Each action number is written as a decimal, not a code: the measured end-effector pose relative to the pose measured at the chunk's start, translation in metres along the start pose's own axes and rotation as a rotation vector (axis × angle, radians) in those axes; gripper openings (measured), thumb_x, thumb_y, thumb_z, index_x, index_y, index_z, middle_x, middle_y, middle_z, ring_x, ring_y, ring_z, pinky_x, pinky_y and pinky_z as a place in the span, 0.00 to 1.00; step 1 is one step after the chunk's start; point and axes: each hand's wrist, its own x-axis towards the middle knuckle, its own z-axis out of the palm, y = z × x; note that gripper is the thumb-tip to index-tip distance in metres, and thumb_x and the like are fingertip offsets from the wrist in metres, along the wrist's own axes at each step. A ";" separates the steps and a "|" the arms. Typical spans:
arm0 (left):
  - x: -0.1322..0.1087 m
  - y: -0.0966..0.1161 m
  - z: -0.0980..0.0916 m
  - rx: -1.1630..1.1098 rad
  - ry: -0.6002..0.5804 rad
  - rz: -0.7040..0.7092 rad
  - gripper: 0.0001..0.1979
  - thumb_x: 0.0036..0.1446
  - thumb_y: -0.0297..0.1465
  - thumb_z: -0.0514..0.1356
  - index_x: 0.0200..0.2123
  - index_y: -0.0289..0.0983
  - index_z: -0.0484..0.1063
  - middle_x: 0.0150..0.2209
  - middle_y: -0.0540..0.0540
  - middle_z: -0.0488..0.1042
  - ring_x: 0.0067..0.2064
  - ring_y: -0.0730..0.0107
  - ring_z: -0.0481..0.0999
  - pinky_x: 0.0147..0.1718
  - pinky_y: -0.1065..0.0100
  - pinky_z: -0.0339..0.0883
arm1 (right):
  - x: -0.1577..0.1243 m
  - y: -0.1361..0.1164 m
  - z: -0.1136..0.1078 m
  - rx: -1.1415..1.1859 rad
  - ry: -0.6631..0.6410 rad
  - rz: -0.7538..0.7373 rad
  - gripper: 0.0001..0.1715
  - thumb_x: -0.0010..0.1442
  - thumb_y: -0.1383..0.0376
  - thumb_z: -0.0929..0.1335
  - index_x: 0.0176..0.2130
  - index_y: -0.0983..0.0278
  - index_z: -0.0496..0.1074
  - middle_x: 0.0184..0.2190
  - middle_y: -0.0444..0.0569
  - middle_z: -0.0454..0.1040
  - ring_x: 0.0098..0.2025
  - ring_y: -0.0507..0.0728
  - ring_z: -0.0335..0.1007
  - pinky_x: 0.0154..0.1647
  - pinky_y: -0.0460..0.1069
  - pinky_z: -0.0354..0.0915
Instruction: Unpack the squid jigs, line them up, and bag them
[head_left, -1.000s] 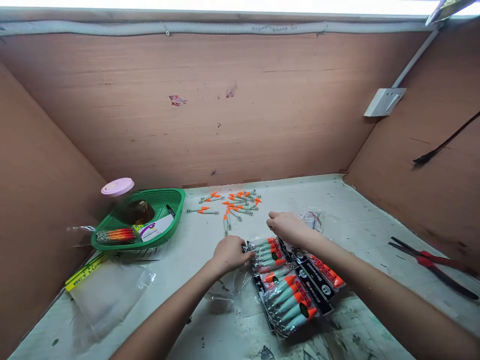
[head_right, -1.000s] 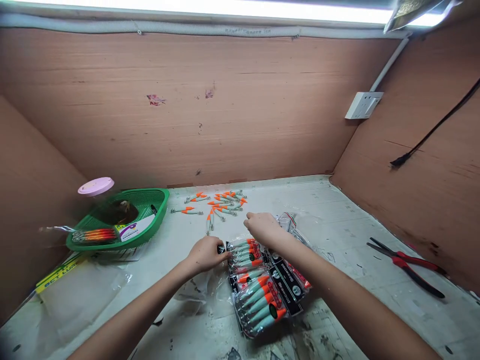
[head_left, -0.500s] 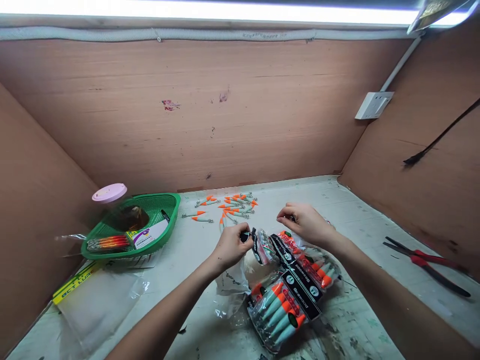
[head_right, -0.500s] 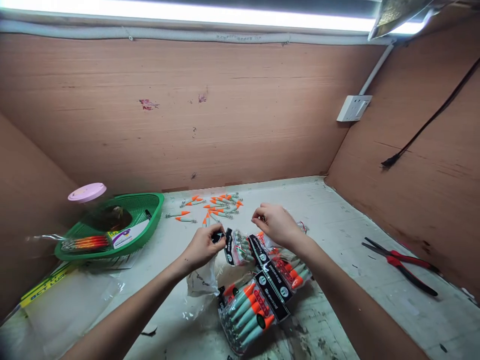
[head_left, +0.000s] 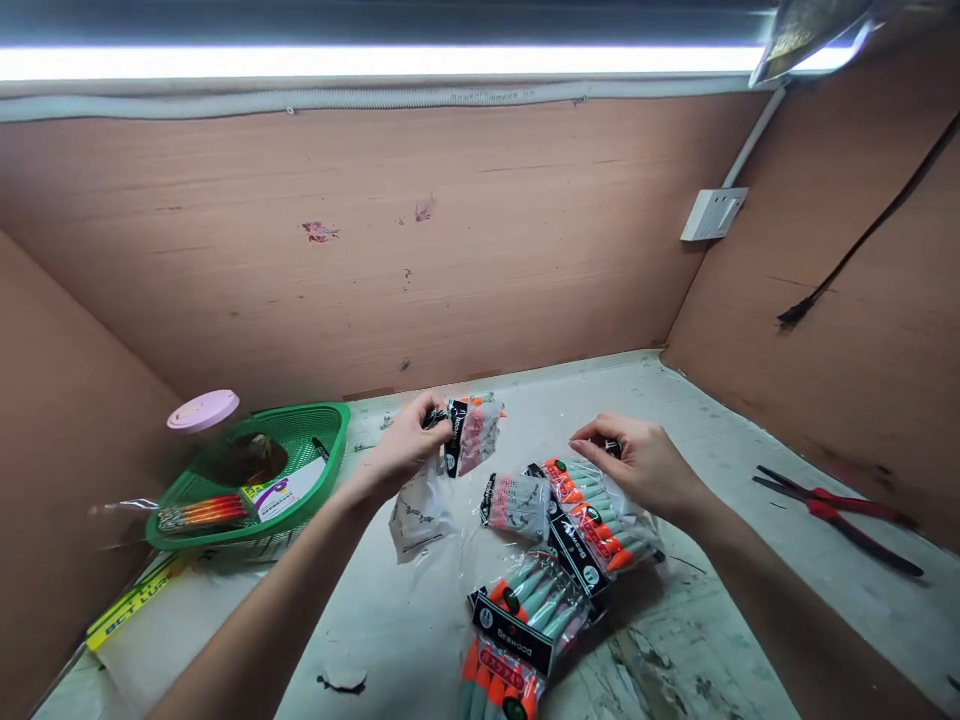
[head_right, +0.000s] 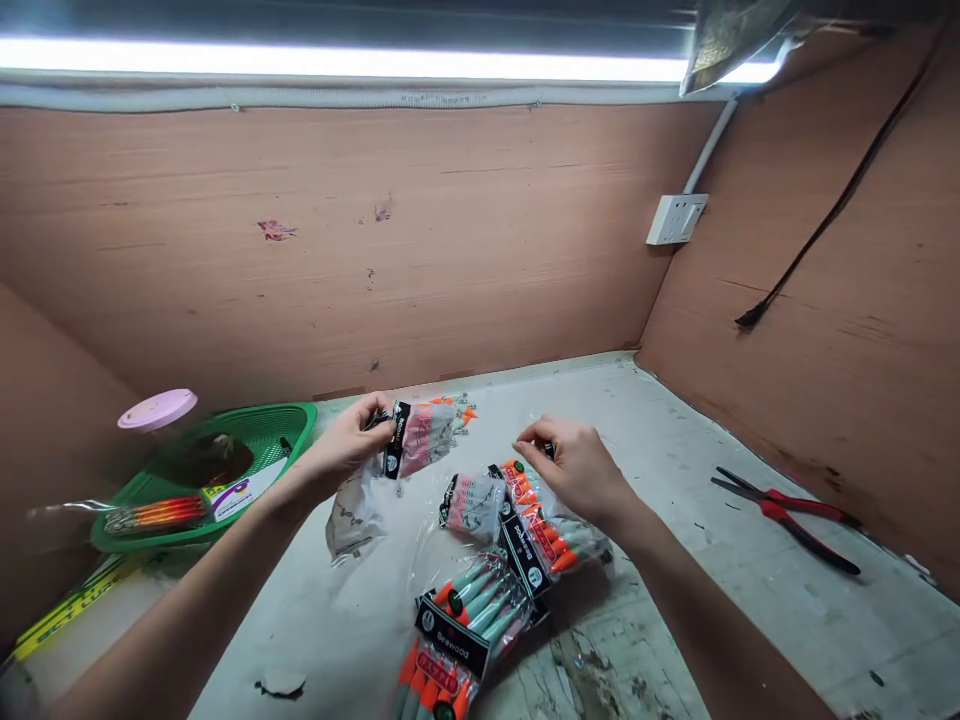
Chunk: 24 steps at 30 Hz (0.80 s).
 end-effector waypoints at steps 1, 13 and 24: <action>-0.005 0.004 -0.003 -0.106 -0.013 -0.013 0.12 0.41 0.32 0.57 0.33 0.39 0.60 0.24 0.57 0.61 0.23 0.78 0.58 0.23 0.75 0.53 | -0.001 -0.003 0.003 0.044 -0.030 0.008 0.15 0.59 0.56 0.65 0.33 0.63 0.76 0.30 0.48 0.76 0.31 0.55 0.70 0.33 0.49 0.62; -0.052 0.010 0.003 -0.280 -0.078 0.029 0.14 0.39 0.33 0.55 0.33 0.40 0.61 0.29 0.51 0.61 0.25 0.75 0.58 0.23 0.74 0.56 | 0.003 -0.030 0.010 0.512 -0.114 0.036 0.25 0.54 0.57 0.71 0.50 0.64 0.71 0.42 0.52 0.74 0.40 0.55 0.69 0.37 0.49 0.64; -0.059 0.001 0.004 -0.374 -0.093 0.001 0.12 0.39 0.28 0.57 0.32 0.39 0.64 0.29 0.53 0.62 0.27 0.77 0.61 0.24 0.76 0.58 | 0.010 -0.042 0.006 0.419 -0.149 -0.268 0.08 0.60 0.62 0.68 0.30 0.64 0.74 0.30 0.47 0.70 0.33 0.52 0.66 0.35 0.48 0.63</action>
